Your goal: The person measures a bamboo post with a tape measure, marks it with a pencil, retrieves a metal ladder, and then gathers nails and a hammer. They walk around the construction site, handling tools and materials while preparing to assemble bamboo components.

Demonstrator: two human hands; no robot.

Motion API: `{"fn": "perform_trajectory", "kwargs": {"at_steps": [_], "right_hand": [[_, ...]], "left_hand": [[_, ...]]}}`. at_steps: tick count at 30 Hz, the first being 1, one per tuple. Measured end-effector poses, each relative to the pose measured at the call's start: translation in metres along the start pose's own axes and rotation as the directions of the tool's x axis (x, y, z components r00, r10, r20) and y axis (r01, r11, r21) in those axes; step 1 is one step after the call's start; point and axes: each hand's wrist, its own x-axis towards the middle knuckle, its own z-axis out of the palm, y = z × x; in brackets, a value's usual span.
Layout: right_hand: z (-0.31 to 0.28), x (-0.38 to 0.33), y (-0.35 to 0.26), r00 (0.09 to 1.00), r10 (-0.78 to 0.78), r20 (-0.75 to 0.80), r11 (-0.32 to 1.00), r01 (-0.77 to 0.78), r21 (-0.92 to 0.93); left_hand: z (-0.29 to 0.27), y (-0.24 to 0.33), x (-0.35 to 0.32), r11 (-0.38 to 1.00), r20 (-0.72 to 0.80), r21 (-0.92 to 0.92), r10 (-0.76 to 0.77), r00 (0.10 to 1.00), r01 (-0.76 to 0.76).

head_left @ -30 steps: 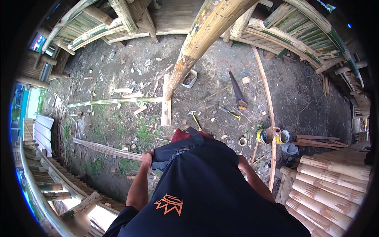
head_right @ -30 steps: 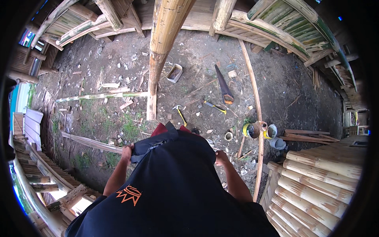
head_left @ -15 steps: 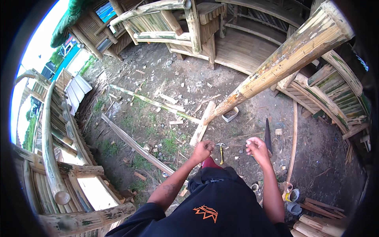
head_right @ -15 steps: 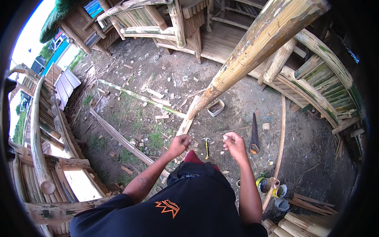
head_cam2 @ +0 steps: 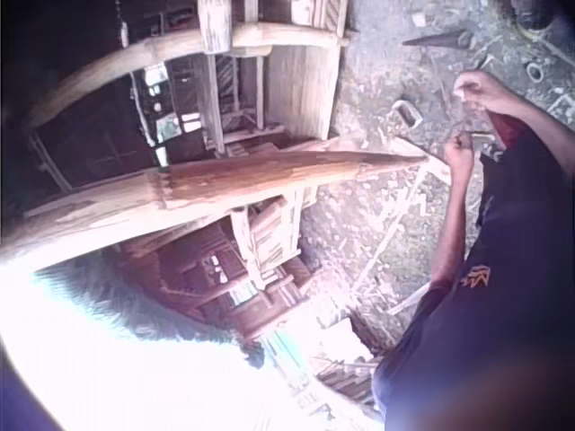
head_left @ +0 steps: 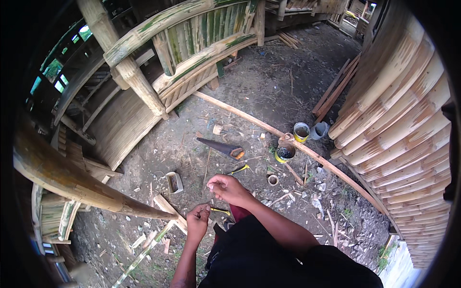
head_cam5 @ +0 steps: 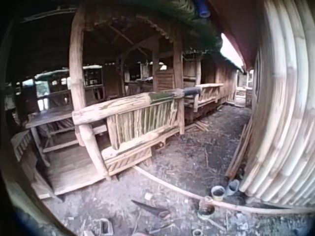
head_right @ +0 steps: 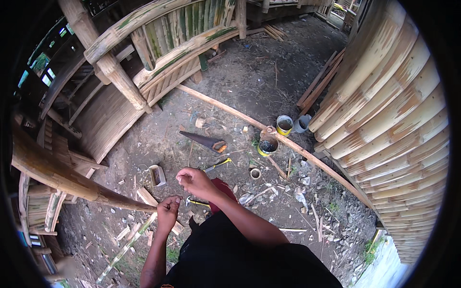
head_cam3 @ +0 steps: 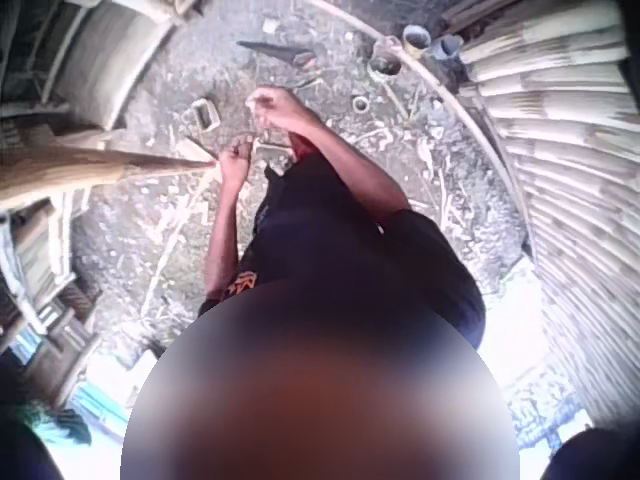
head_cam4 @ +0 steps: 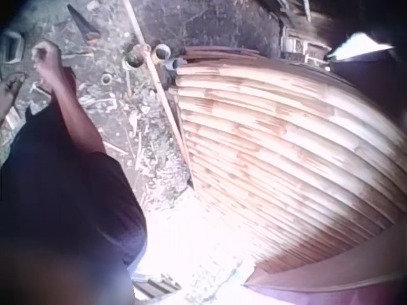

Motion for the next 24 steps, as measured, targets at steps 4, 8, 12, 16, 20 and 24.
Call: {"fn": "perform_trajectory", "kwargs": {"at_steps": [4,8,12,16,20,24], "right_hand": [[-0.071,-0.012,0.022,0.953,0.081,-0.293,0.976,-0.016,0.218],[-0.174,0.015,-0.004,0.85,0.007,-0.526,0.96,0.142,0.242],[-0.3,0.064,-0.058,0.757,-0.162,-0.633,0.945,0.304,0.121],[-0.422,0.125,-0.107,0.654,-0.142,-0.743,0.949,0.303,0.084],[-0.521,0.166,-0.142,0.669,-0.042,-0.742,0.973,0.197,0.122],[-0.601,0.202,-0.159,0.633,0.083,-0.77,0.994,0.004,0.11]], "left_hand": [[0.058,0.009,0.049,0.986,0.097,0.028,0.163,0.982,-0.166],[0.124,0.078,0.17,0.991,0.388,-0.036,0.134,0.912,-0.13],[0.23,0.16,0.299,0.902,0.487,-0.145,0.423,0.764,-0.406],[0.326,0.214,0.411,0.927,0.565,-0.225,0.375,0.735,-0.3],[0.398,0.246,0.505,0.994,0.598,-0.089,0.105,0.794,-0.065],[0.436,0.259,0.582,1.0,0.602,0.008,0.014,0.798,-0.024]]}}
